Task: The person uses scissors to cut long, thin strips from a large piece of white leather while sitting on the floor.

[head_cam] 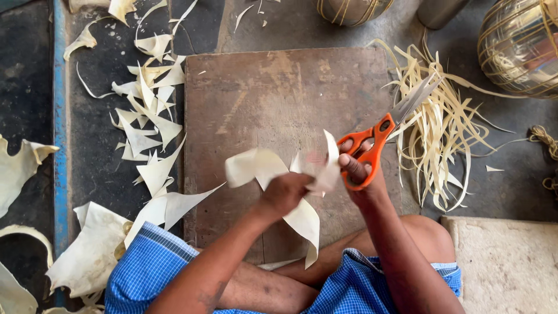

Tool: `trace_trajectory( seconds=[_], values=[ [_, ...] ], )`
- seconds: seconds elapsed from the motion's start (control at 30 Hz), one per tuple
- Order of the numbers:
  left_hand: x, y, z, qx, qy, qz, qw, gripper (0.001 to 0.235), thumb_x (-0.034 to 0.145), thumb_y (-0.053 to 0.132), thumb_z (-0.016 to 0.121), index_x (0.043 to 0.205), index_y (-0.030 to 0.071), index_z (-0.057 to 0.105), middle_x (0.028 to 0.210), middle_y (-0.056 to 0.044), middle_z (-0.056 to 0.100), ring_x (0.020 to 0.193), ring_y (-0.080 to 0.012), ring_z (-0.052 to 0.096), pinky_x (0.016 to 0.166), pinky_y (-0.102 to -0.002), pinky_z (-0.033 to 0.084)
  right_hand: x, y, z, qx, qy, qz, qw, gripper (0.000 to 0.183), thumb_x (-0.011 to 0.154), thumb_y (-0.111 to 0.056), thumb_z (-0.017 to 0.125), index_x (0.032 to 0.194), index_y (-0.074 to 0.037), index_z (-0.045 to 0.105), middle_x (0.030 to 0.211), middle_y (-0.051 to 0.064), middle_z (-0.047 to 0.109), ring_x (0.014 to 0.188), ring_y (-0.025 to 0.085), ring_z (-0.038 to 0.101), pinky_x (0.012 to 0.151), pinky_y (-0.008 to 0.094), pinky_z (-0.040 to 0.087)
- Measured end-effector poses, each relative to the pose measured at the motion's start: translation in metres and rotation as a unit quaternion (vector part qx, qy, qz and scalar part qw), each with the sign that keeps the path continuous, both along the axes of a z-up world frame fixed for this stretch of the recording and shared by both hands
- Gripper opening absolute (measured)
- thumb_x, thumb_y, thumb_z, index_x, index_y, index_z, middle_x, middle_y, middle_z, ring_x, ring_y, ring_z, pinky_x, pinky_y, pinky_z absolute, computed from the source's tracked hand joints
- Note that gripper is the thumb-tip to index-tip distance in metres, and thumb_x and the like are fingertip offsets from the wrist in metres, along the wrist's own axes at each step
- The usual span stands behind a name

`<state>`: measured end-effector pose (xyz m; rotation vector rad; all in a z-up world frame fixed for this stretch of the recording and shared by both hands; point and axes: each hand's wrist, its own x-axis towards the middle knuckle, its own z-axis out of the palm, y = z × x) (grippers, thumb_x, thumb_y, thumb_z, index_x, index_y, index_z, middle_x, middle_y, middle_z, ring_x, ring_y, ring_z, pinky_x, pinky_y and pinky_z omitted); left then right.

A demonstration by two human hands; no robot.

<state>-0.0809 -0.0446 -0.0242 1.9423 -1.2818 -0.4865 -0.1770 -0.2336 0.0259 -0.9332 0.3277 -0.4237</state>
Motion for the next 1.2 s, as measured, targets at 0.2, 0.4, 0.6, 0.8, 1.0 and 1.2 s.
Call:
trace_trajectory(
  seconds=[0.2,0.4,0.6,0.8,1.0,1.2],
  values=[
    [0.072,0.034,0.043,-0.261,0.442,0.243,0.823,0.027,0.103,0.031,0.065,0.094,0.006,0.064,0.071,-0.004,0.067,0.052,-0.0092,0.06,0.045,-0.025,0.049,-0.002,-0.013,-0.009,-0.156,0.086,0.029,0.984,0.051,0.077,-0.022,0.088,0.115,-0.005,0.058,0.117,0.01,0.072,0.1,0.018,0.064,0.089,0.035,0.053],
    [0.082,0.038,0.048,-0.277,0.441,0.299,0.8,0.026,0.101,0.03,0.065,0.101,0.005,0.062,0.073,-0.003,0.067,0.053,-0.0095,0.06,0.044,-0.024,0.047,0.002,0.028,-0.041,0.005,0.048,0.18,0.982,0.061,0.082,-0.026,0.086,0.129,0.001,0.059,0.115,0.011,0.068,0.105,0.02,0.065,0.088,0.036,0.054],
    [0.059,0.021,0.024,-0.183,0.537,0.269,0.778,0.035,0.105,0.037,0.054,0.099,0.003,0.059,0.072,-0.004,0.069,0.058,-0.0109,0.068,0.053,-0.025,0.06,0.009,0.057,-0.041,0.056,0.098,0.091,0.989,0.052,0.083,-0.013,0.08,0.127,0.001,0.058,0.116,0.012,0.07,0.11,0.023,0.067,0.098,0.038,0.054],
    [0.039,0.011,0.011,-0.127,0.387,0.19,0.893,0.023,0.096,0.014,0.066,0.116,0.003,0.067,0.092,0.003,0.073,0.07,-0.0037,0.066,0.056,-0.024,0.061,0.012,0.046,-0.047,-0.112,0.178,0.06,0.976,0.041,0.085,-0.018,0.087,0.113,-0.001,0.063,0.097,0.009,0.067,0.09,0.022,0.065,0.075,0.036,0.05],
    [0.098,0.05,0.061,-0.167,0.299,0.316,0.885,0.026,0.106,0.021,0.055,0.125,0.002,0.053,0.088,-0.007,0.073,0.058,-0.012,0.069,0.042,-0.022,0.053,0.02,0.026,-0.058,-0.44,0.414,0.133,0.786,0.045,0.081,-0.036,0.088,0.101,-0.005,0.062,0.088,0.008,0.074,0.078,0.021,0.072,0.068,0.038,0.055],
    [0.105,0.052,0.088,-0.205,0.415,0.294,0.836,0.032,0.1,0.012,0.051,0.131,0.009,0.042,0.094,-0.005,0.071,0.061,-0.0155,0.072,0.044,-0.022,0.053,0.017,0.067,-0.123,-0.352,0.296,0.256,0.85,0.047,0.081,-0.035,0.086,0.109,-0.006,0.062,0.1,0.012,0.076,0.095,0.022,0.072,0.082,0.037,0.056]
  ],
)
